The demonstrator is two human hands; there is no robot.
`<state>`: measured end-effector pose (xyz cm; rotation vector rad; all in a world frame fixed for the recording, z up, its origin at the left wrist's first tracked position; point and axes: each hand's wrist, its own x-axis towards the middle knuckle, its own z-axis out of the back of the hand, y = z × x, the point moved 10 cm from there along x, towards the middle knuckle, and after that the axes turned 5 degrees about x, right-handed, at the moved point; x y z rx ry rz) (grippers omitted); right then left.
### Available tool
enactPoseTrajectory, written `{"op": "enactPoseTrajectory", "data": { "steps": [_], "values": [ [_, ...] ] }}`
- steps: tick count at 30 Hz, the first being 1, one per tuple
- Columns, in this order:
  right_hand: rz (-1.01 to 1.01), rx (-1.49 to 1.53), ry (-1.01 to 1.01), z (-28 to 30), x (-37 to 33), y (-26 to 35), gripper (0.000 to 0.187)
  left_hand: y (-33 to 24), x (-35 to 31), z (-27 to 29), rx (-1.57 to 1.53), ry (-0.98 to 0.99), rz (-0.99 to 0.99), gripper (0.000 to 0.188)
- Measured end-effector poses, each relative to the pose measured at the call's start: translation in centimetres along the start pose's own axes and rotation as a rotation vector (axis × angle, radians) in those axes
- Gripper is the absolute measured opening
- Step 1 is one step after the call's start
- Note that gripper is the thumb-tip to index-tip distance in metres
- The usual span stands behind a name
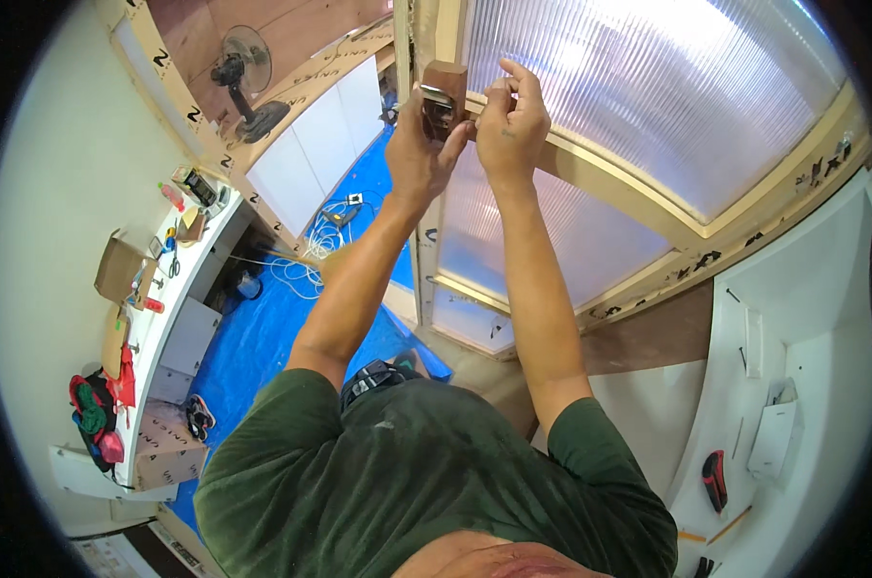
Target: The person sands the wooden edges of a door frame with a small sanding block, working along the inner and outer surfaces of the frame.
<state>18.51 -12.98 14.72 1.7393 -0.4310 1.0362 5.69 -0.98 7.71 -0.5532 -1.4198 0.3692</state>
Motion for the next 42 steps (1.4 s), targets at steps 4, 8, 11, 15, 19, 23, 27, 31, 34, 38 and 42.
{"op": "enactPoseTrajectory", "data": {
  "steps": [4,8,11,15,19,23,27,31,34,38,42],
  "values": [
    [-0.062,0.016,0.05,0.2,0.2,-1.0,0.026,-1.7,-3.2,0.9,0.041,0.078,-0.089,0.083],
    [0.016,-0.034,0.091,0.9,0.0,0.8,0.024,1.5,-13.6,4.6,-0.124,0.292,0.242,0.085],
    [0.27,-0.34,0.242,-0.5,-1.5,2.9,0.023,6.6,-24.2,6.1,-0.315,0.397,0.448,0.078],
    [0.367,-0.61,0.291,-2.1,-3.2,2.4,0.02,8.9,-32.2,7.0,-0.334,0.617,0.947,0.073],
    [0.426,-0.693,0.243,-3.7,-3.4,2.0,0.015,10.0,-34.2,7.1,-0.342,0.634,1.026,0.073],
    [0.468,-0.718,0.246,-4.0,-3.6,1.9,0.011,9.8,-34.9,6.9,-0.381,0.655,1.069,0.073],
    [0.528,-0.696,0.222,-2.8,-3.7,2.1,0.009,10.3,-33.8,7.0,-0.457,0.587,1.055,0.072],
    [0.371,-0.465,0.237,-0.2,-3.2,1.2,0.011,10.7,-29.0,8.2,-0.502,0.455,0.932,0.073],
    [0.413,-0.513,0.278,-0.2,-2.9,2.7,0.025,10.2,-24.4,7.7,-0.526,0.476,0.836,0.078],
    [0.415,-0.504,0.376,-2.8,-2.6,2.9,0.045,9.7,-21.0,6.7,-0.518,0.452,0.717,0.079],
    [0.495,-0.726,0.418,-4.8,-3.4,2.6,0.059,9.0,-20.6,5.8,-0.516,0.446,0.641,0.079]
  ]
}}
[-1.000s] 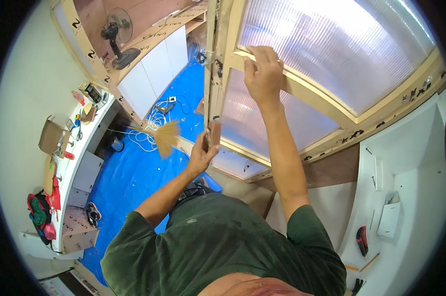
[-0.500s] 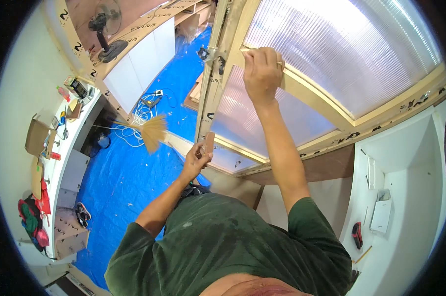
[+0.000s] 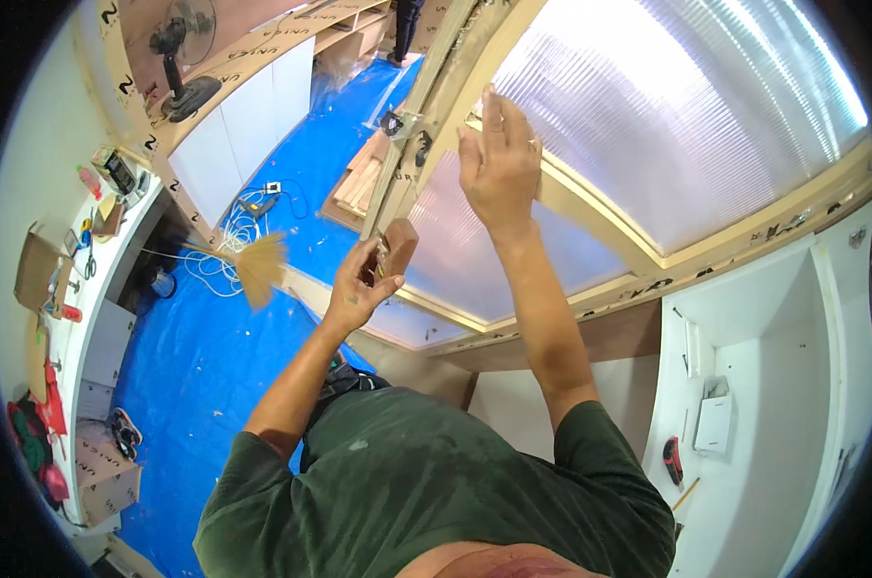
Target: The person sands the wooden edges of a door frame with a small sanding block, working along the inner and outer surfaces of the frame.
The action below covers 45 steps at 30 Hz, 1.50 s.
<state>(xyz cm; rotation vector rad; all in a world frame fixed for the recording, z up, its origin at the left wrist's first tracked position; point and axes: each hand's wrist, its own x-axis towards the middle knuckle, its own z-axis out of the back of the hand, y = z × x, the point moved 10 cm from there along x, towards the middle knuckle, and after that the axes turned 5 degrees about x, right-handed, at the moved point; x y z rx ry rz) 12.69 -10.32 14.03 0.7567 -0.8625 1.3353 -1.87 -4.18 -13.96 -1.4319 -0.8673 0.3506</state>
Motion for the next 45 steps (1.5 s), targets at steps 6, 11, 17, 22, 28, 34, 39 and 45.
{"op": "enactPoseTrajectory", "data": {
  "steps": [6,11,17,22,28,34,39,45],
  "values": [
    [0.072,-0.279,0.111,-1.8,-0.3,0.5,0.073,2.0,-0.5,-0.1,0.038,0.076,0.043,0.079],
    [0.125,-0.282,0.107,-1.7,-0.8,0.4,0.073,1.3,0.6,0.9,0.142,0.02,-0.032,0.077],
    [0.204,-0.135,0.126,0.0,-1.0,1.6,0.064,-3.1,2.4,1.1,0.243,0.003,-0.199,0.074],
    [0.03,0.352,0.108,5.9,-3.8,-2.0,0.067,-12.7,5.8,-0.9,0.523,0.09,-0.474,0.068],
    [-0.075,0.215,0.225,8.3,-5.2,-1.7,0.071,-21.8,9.9,-7.0,0.684,0.135,-0.911,0.058],
    [-0.038,0.04,0.017,8.7,-5.3,-4.4,0.073,-22.3,12.8,-8.1,0.598,-0.003,-1.003,0.07],
    [-0.098,-0.048,0.047,7.9,-4.9,-4.4,0.07,-21.4,13.3,-7.7,0.523,-0.043,-0.964,0.065],
    [-0.153,-0.063,0.058,7.4,-5.0,-4.9,0.067,-20.2,13.7,-8.0,0.504,-0.058,-0.956,0.068]
  ]
}}
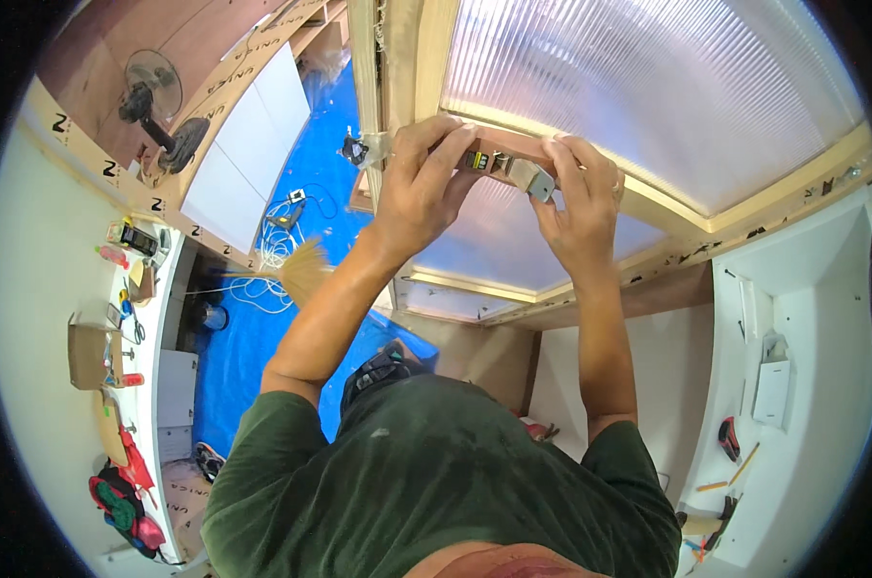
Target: The person sands the wooden edges of a door frame with a small sanding block, working along the inner and outer surfaces of the frame.
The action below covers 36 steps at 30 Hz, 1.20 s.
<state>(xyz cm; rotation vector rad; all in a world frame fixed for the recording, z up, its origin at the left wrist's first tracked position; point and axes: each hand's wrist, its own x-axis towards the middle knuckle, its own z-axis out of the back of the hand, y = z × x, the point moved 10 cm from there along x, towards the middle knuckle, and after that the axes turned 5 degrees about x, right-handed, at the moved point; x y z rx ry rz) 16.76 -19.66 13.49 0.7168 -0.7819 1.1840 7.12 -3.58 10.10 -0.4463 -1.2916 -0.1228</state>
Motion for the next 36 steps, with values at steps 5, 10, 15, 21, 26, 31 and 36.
{"op": "enactPoseTrajectory", "data": {
  "steps": [5,10,15,21,26,31,36],
  "values": [
    [0.058,-0.04,-0.017,-0.7,0.1,0.2,0.066,0.1,0.4,1.0,0.069,-0.006,-0.057,0.068],
    [0.086,-0.071,-0.029,-1.6,0.5,0.8,0.067,0.9,0.5,2.0,0.092,0.01,-0.026,0.069],
    [0.121,-0.082,-0.059,-2.4,1.0,1.7,0.065,2.2,0.1,2.8,0.16,0.049,-0.007,0.069],
    [0.161,-0.087,-0.063,-3.1,1.8,3.3,0.052,2.0,0.5,4.3,0.258,0.075,-0.031,0.068],
    [0.282,0.07,-0.057,-3.7,1.6,6.9,0.049,3.5,-1.8,8.3,0.188,0.071,0.056,0.065],
    [0.133,0.199,0.068,-2.6,0.0,5.9,0.044,4.8,-10.0,10.8,0.05,0.256,0.319,0.057],
    [-0.026,0.068,-0.093,-3.7,2.3,3.3,0.033,7.4,-24.4,6.3,-0.621,0.211,1.051,0.054]
  ]
}}
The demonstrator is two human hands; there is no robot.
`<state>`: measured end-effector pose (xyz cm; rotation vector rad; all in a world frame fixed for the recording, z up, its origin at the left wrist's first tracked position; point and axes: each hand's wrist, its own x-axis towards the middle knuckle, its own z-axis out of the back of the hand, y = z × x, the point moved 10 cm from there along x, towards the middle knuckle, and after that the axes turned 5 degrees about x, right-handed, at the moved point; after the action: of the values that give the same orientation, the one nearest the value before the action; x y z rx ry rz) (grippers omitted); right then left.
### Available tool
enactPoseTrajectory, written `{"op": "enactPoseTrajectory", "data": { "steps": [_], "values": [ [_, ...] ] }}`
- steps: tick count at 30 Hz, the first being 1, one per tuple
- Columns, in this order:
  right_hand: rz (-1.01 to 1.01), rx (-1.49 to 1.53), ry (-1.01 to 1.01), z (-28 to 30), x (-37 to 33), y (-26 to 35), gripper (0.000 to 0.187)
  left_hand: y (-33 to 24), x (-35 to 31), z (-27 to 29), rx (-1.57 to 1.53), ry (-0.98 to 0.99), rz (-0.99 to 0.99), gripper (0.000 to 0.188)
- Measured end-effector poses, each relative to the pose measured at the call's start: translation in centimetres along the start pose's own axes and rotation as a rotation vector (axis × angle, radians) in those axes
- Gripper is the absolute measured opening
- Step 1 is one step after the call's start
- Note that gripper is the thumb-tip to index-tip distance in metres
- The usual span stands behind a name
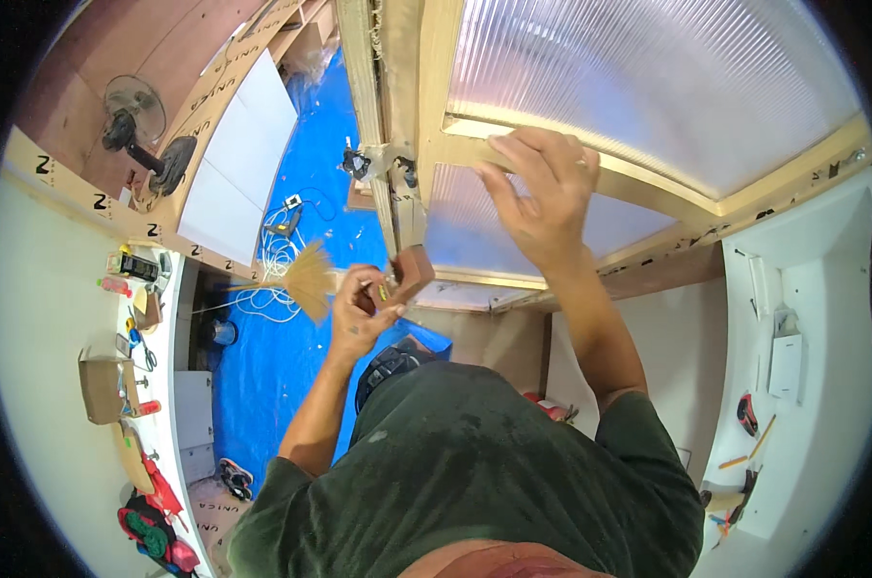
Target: The person sands the wooden edges of a door frame with a small sanding block, working along the inner and outer surfaces of the frame.
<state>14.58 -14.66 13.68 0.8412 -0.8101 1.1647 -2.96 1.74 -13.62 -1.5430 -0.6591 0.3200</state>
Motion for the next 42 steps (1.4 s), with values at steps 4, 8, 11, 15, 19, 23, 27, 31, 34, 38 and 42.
{"op": "enactPoseTrajectory", "data": {
  "steps": [4,8,11,15,19,23,27,31,34,38,42],
  "values": [
    [-0.013,-0.025,-0.083,-2.1,1.7,1.4,0.023,2.5,-1.3,-3.1,-0.043,0.158,0.199,0.053],
    [-0.055,-0.062,-0.082,-2.8,1.7,1.1,0.015,2.5,-0.9,-3.8,-0.022,0.209,0.12,0.053],
    [-0.106,-0.016,-0.068,-2.8,1.4,0.4,0.012,3.7,-0.9,-3.4,-0.014,0.262,0.229,0.054],
    [-0.183,-0.085,-0.086,-0.7,0.6,-0.8,0.009,2.4,0.3,-3.2,-0.013,0.289,0.116,0.051],
    [-0.21,-0.182,-0.113,3.0,-1.3,-3.7,0.011,2.1,0.8,-2.6,0.016,0.319,0.111,0.051],
    [-0.263,-0.141,-0.182,8.6,-3.2,-7.6,0.013,1.7,1.6,-3.4,0.018,0.39,0.079,0.05],
    [-0.29,-0.08,-0.305,12.3,-5.6,-11.0,0.013,1.4,2.2,-4.5,0.027,0.47,0.062,0.051],
    [-0.245,-0.132,-0.274,14.4,-6.0,-11.9,0.015,1.4,2.5,-6.3,-0.038,0.538,0.08,0.049],
    [-0.255,-0.094,-0.24,15.4,-5.9,-13.1,0.016,0.1,2.9,-7.9,-0.045,0.584,0.063,0.047],
    [-0.375,0.053,-0.244,16.7,-7.3,-16.1,0.016,-0.2,2.7,-8.5,-0.025,0.629,0.014,0.048],
    [-0.492,0.069,-0.244,18.2,-8.3,-17.5,0.015,0.1,2.6,-8.4,-0.065,0.616,-0.002,0.05]
  ]
}}
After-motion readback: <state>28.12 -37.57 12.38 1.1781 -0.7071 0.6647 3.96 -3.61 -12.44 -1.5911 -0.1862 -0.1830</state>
